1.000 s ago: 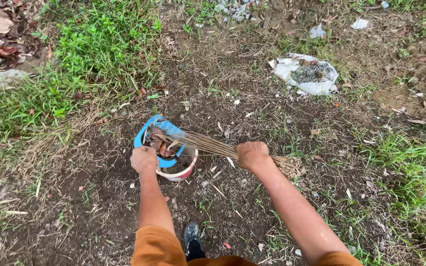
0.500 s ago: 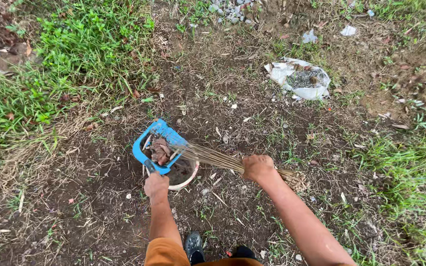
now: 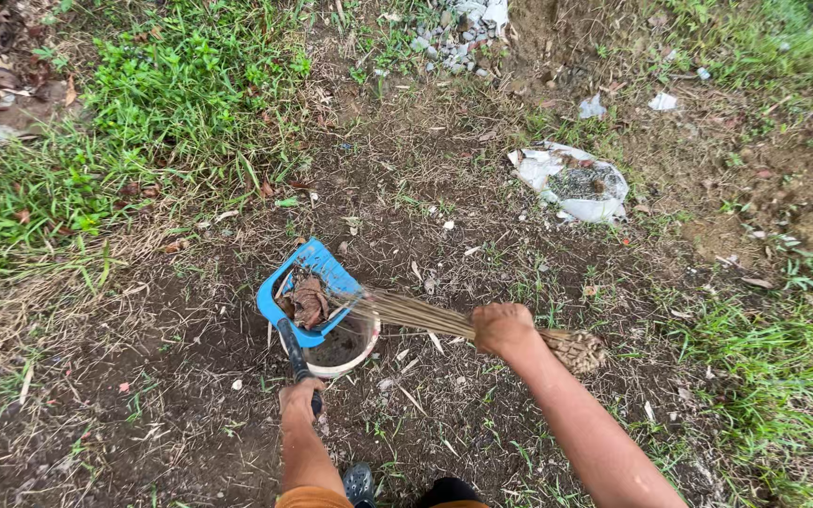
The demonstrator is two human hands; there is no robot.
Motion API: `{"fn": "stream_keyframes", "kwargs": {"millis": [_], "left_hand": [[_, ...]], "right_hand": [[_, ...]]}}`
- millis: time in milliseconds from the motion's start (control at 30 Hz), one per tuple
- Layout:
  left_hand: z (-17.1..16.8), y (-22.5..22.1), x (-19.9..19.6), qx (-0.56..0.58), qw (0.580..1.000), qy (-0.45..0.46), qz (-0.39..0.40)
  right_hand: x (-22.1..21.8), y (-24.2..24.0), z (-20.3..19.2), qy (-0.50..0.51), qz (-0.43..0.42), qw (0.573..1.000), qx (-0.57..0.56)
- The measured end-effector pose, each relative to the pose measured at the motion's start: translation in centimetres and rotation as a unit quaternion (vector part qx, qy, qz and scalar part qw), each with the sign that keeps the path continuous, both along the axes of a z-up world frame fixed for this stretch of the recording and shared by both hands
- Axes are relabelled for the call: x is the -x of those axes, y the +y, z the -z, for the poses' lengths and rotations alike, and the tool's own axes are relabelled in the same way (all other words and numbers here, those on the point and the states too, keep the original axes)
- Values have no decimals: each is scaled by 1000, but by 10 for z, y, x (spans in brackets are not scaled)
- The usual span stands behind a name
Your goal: The person sweeps scattered leaves and small debris on a dirt and grass area using a traditional straw broom and a blue dustpan. They gather the debris into the dustpan and then pour it into a bucket. The person continues sweeping different sections of the yard, collecting more leaves and debris.
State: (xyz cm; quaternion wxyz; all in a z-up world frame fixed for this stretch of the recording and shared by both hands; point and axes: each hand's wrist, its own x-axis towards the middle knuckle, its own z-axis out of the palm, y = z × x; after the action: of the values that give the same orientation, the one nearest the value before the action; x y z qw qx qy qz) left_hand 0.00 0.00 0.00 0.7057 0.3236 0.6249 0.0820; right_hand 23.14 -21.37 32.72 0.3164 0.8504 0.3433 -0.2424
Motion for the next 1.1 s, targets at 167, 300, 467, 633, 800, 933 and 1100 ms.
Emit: {"fn": "stream_keyframes", "kwargs": {"millis": [167, 300, 467, 633, 800, 933, 1100], "left_hand": [[-7, 1, 7, -84, 979, 159, 99], [-15, -4, 2, -156, 939, 264, 157], [-23, -25, 1, -230, 923, 268, 150], [-22, -57, -2, -309, 910, 222, 164], [-22, -77, -8, -336, 889, 250, 182], [-33, -83, -13, -352, 887, 244, 171], [-44, -81, -19, -328, 890, 246, 198]], "right_hand": [[-5, -13, -16, -14, 25, 999, -26], [-12, -31, -12, -36, -2, 997, -62], [-13, -45, 10, -21, -12, 999, -42], [-26, -54, 22, -11, -7, 998, -53], [-28, -63, 33, -17, -26, 997, -70], [-25, -69, 27, 0, -23, 998, -57], [-19, -82, 19, 5, -46, 997, -59]]}}
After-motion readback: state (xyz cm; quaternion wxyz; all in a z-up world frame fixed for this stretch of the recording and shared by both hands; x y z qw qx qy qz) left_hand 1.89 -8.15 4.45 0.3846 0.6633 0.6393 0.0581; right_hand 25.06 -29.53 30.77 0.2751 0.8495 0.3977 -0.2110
